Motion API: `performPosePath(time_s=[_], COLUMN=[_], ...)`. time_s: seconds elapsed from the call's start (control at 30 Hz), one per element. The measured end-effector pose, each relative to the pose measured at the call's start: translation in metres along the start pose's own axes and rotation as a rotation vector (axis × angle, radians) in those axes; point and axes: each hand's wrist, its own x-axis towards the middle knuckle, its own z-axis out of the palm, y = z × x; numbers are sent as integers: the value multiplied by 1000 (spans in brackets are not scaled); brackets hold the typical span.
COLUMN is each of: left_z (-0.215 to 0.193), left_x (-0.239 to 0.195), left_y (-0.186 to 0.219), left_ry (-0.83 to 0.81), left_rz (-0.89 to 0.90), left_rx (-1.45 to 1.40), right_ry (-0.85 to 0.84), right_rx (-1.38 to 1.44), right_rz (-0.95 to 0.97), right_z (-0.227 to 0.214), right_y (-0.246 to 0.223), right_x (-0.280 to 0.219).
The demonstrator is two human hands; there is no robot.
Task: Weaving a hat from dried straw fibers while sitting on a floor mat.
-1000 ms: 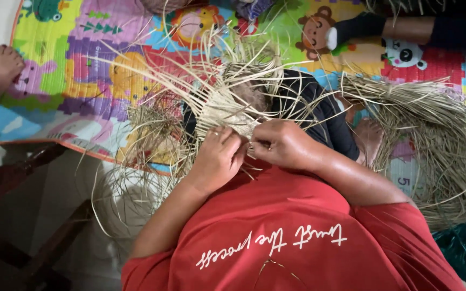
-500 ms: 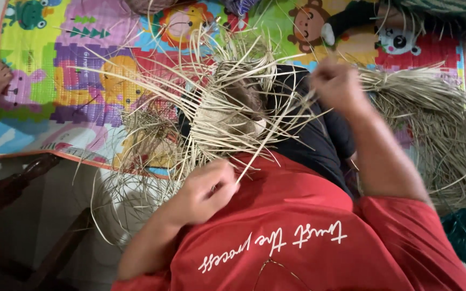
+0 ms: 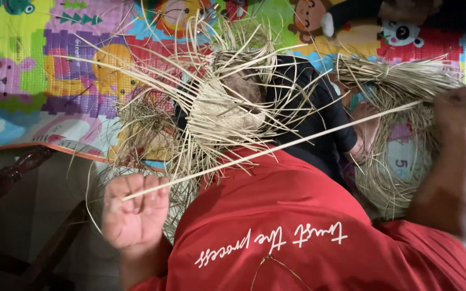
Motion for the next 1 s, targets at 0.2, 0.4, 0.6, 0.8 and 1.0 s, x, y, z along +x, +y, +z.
performPosePath(time_s=[0.2,0.4,0.6,0.8,1.0], left_z=[3,9,16,57,35], left_x=[2,-3,-10,50,37], left_y=[2,34,-4,-65,-85], left_ry=[-3,-35,166,-341,-117], left_rz=[22,155,-126,-227,-296], left_rx=[56,181,518,1040,826], right_ry=[107,142,238,-20,270], right_rx=[-8,0,263,1236,730], right_rz=[-30,-99,-412,-509,-1697], right_z=[20,66,50,-53,-78], right_y=[93,167,108,-259,-384], right_x=[5,20,-47,-133,-222])
